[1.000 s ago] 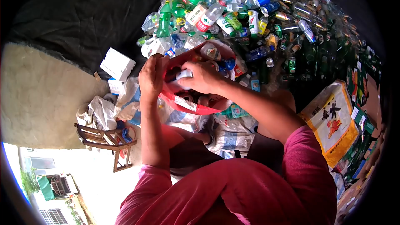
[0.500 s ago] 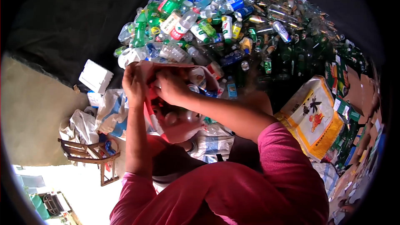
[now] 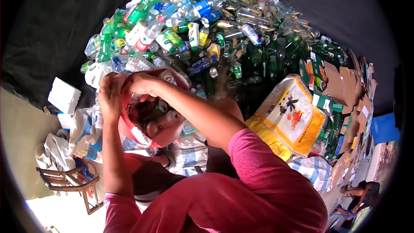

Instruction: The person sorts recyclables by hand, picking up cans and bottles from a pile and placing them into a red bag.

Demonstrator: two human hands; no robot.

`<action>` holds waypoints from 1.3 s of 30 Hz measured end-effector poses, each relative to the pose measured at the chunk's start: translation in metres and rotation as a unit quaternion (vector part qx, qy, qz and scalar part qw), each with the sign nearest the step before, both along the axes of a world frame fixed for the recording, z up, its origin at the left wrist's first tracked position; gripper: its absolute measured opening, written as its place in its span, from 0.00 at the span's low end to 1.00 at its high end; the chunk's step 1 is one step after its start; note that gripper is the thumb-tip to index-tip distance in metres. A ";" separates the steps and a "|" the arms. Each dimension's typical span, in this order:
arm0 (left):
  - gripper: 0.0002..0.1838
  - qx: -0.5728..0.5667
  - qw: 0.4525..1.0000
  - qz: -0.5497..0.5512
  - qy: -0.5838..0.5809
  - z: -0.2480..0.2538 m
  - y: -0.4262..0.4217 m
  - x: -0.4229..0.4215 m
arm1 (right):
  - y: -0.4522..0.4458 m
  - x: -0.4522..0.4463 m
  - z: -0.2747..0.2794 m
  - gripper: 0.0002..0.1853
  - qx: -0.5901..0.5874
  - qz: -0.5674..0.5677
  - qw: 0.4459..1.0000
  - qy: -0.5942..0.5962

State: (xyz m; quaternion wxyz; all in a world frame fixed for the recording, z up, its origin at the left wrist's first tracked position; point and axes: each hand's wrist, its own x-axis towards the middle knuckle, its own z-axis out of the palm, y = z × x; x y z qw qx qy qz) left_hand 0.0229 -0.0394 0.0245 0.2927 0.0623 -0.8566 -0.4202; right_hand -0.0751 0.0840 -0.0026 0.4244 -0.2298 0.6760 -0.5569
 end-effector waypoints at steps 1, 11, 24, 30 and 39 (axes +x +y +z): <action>0.09 0.016 1.000 -0.019 -0.011 0.007 0.006 0.002 | 0.001 -0.003 0.001 0.14 0.005 -0.003 1.000 0.004; 0.08 -0.067 0.997 0.012 -0.034 0.012 0.006 0.005 | -0.013 0.000 -0.034 0.18 -0.177 -0.094 0.962 -0.184; 0.07 -0.144 0.989 -0.010 -0.029 0.013 0.014 0.009 | -0.016 0.008 -0.043 0.25 0.059 -0.160 0.958 0.232; 0.08 -0.086 0.996 0.018 -0.020 0.025 0.008 0.013 | -0.008 -0.004 -0.042 0.23 -0.037 -0.085 0.993 -0.076; 0.08 -0.146 0.989 -0.023 -0.019 0.005 0.009 0.008 | -0.042 0.018 -0.056 0.12 0.133 -0.090 0.794 0.586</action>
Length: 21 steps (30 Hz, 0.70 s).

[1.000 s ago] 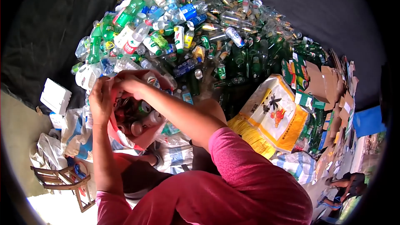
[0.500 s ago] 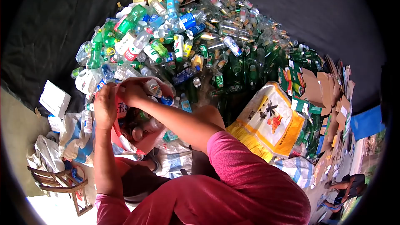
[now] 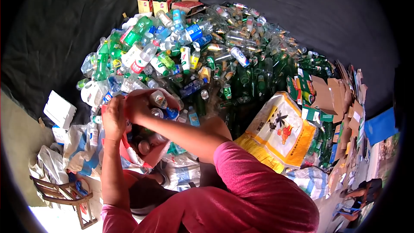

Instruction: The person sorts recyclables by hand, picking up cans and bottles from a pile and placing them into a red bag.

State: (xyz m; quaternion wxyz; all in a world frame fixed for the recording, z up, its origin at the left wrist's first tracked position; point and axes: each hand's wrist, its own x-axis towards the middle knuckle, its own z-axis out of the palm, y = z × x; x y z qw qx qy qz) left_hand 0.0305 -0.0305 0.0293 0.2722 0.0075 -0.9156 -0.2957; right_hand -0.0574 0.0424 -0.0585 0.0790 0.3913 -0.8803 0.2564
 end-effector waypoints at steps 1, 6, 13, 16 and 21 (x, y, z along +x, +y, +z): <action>0.08 -0.002 1.000 -0.003 -0.009 -0.002 0.000 -0.001 | -0.008 0.010 0.001 0.08 0.050 -0.078 0.995 0.049; 0.08 -0.019 1.000 0.009 0.019 -0.006 0.001 -0.005 | -0.014 0.005 -0.006 0.07 -0.033 -0.015 0.999 0.001; 0.08 0.027 0.997 0.052 0.054 -0.001 0.009 -0.005 | -0.027 0.004 -0.023 0.11 -0.133 0.126 0.976 -0.117; 0.08 0.036 0.997 0.050 0.037 0.000 0.008 -0.008 | -0.018 0.003 -0.007 0.11 -0.052 0.150 0.978 -0.137; 0.06 0.005 0.998 0.036 0.054 -0.003 0.008 -0.008 | -0.039 0.010 -0.035 0.16 -0.121 0.096 0.966 -0.208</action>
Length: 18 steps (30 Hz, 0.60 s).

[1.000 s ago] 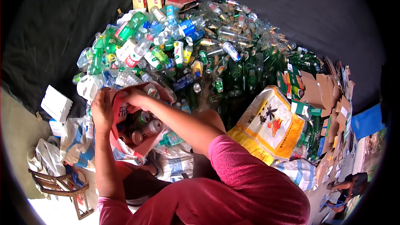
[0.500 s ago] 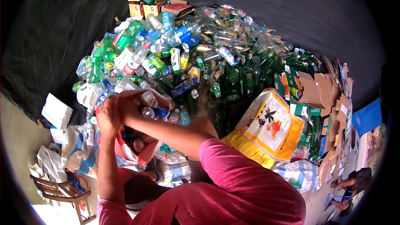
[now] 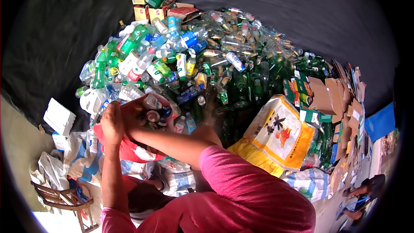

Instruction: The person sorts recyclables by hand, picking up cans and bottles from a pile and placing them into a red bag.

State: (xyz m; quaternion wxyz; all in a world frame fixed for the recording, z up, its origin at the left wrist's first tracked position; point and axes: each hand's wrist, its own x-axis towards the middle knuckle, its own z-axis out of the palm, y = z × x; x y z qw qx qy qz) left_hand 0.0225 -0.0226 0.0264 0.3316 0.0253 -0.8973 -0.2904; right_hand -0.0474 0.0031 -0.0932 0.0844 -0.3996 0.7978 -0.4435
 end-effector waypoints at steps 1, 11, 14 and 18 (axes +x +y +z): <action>0.07 0.010 1.000 0.011 -0.007 -0.005 -0.004 -0.002 | -0.016 -0.001 -0.016 0.17 -0.065 0.019 0.997 -0.047; 0.12 0.053 0.991 0.113 0.053 -0.010 -0.068 -0.006 | -0.004 0.010 0.025 0.18 -0.199 0.073 0.939 -0.270; 0.13 0.039 0.986 0.157 0.044 -0.015 -0.083 -0.010 | -0.003 0.006 0.013 0.18 -0.201 0.036 0.974 -0.096; 0.13 0.022 0.983 0.178 0.041 -0.023 -0.102 -0.013 | 0.034 -0.001 0.040 0.13 -0.088 0.018 0.994 -0.055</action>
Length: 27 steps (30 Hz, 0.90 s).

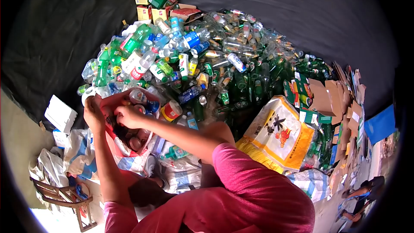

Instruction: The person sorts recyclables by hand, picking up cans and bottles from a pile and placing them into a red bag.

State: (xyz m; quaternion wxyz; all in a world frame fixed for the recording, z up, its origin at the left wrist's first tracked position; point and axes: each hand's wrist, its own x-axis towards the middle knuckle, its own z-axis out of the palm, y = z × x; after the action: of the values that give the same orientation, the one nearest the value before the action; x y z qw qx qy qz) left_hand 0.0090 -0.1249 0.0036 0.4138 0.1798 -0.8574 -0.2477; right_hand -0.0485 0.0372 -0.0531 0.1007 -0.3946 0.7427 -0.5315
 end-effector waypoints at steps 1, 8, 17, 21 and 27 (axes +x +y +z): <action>0.13 -0.008 1.000 -0.006 -0.001 -0.001 -0.002 0.001 | 0.016 -0.001 0.014 0.14 0.018 -0.019 0.996 0.088; 0.11 -0.024 1.000 0.015 0.000 0.009 0.001 0.010 | 0.118 -0.068 0.057 0.18 -0.015 0.090 0.977 -0.195; 0.12 -0.019 0.999 0.017 -0.043 0.016 0.004 0.005 | 0.341 -0.212 0.011 0.18 -0.015 -0.231 0.922 -0.311; 0.12 0.001 0.997 0.040 -0.069 0.014 0.004 0.000 | 0.459 -0.276 -0.098 0.13 0.055 -0.486 0.825 -0.282; 0.13 -0.037 0.995 0.025 -0.087 0.014 0.000 -0.005 | 0.546 -0.336 -0.189 0.16 0.361 -0.565 0.742 -0.025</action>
State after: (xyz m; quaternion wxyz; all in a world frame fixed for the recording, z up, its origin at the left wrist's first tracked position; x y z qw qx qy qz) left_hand 0.0037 -0.1252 0.0174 0.3497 0.2066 -0.8941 -0.1889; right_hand -0.3841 0.5830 -0.2417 -0.0652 0.1765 0.9630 -0.1930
